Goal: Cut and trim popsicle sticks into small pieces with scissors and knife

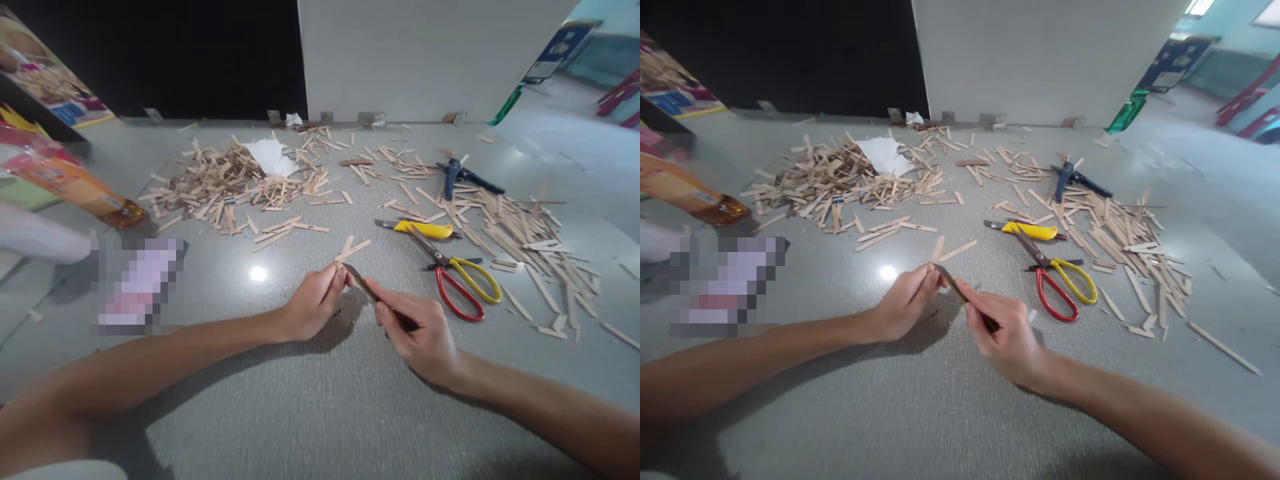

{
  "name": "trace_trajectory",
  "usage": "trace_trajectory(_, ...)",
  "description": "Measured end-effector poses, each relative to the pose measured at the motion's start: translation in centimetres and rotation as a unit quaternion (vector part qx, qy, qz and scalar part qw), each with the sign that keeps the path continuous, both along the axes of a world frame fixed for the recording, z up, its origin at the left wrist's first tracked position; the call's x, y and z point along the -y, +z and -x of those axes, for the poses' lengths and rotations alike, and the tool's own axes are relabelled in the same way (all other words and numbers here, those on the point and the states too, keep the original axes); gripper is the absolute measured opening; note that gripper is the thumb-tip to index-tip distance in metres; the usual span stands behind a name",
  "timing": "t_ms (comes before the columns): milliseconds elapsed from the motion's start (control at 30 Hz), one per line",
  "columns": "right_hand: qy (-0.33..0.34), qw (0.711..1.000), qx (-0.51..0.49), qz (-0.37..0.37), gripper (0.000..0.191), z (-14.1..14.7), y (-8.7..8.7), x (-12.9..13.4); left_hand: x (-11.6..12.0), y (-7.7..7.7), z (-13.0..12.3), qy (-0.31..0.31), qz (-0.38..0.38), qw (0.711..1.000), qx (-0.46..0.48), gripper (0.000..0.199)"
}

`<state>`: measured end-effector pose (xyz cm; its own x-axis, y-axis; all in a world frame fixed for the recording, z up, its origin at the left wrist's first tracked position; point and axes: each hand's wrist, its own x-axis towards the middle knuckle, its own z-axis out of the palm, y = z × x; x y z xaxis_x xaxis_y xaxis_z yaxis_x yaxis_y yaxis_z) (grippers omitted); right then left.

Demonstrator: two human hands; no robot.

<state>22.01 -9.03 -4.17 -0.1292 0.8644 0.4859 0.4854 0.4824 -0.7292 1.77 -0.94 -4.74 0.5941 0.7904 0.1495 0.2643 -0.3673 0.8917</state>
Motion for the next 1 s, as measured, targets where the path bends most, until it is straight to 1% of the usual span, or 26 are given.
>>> trace_trajectory(133, -0.008, 1.000, 0.009, -0.011, 0.038, 0.0, -0.1, 0.0, -0.1, 0.1, 0.0, -0.006, 0.007, 1.000, 0.007, 0.045)
trace_trajectory(267, -0.002, 1.000, 0.028, -0.012, 0.038, -0.1, -0.5, 0.1, -0.1, 0.0, 0.1, -0.017, -0.004, 1.000, 0.003, 0.040)
trace_trajectory(500, -0.002, 0.996, 0.076, -0.045, 0.039, -0.3, -0.8, 0.3, -0.1, 0.1, 0.0, -0.014, -0.027, 0.999, -0.012, 0.047)
trace_trajectory(700, 0.001, 0.998, 0.069, 0.004, 0.038, -0.3, -0.4, 0.1, 0.0, -0.1, -0.2, -0.005, -0.033, 0.999, -0.009, 0.047)
trace_trajectory(833, 0.001, 0.995, 0.094, -0.043, 0.042, -0.3, -0.1, 0.2, 0.0, -0.3, -0.1, 0.002, -0.049, 0.999, -0.019, 0.051)
trace_trajectory(867, 0.001, 0.995, 0.090, -0.037, 0.042, -0.3, 0.1, 0.2, 0.1, -0.4, -0.1, 0.005, -0.052, 0.998, -0.021, 0.051)
trace_trajectory(900, 0.000, 0.997, 0.078, -0.010, 0.042, -0.2, 0.3, 0.3, 0.1, -0.4, -0.2, 0.008, -0.054, 0.998, -0.023, 0.050)
trace_trajectory(967, 0.000, 0.996, 0.024, 0.088, 0.041, -0.1, 0.8, 0.3, 0.1, -0.4, -0.2, 0.016, -0.059, 0.998, -0.025, 0.049)
trace_trajectory(1000, 0.001, 0.989, -0.014, 0.147, 0.041, 0.0, 1.1, 0.2, 0.2, -0.4, -0.3, 0.020, -0.061, 0.998, -0.025, 0.049)
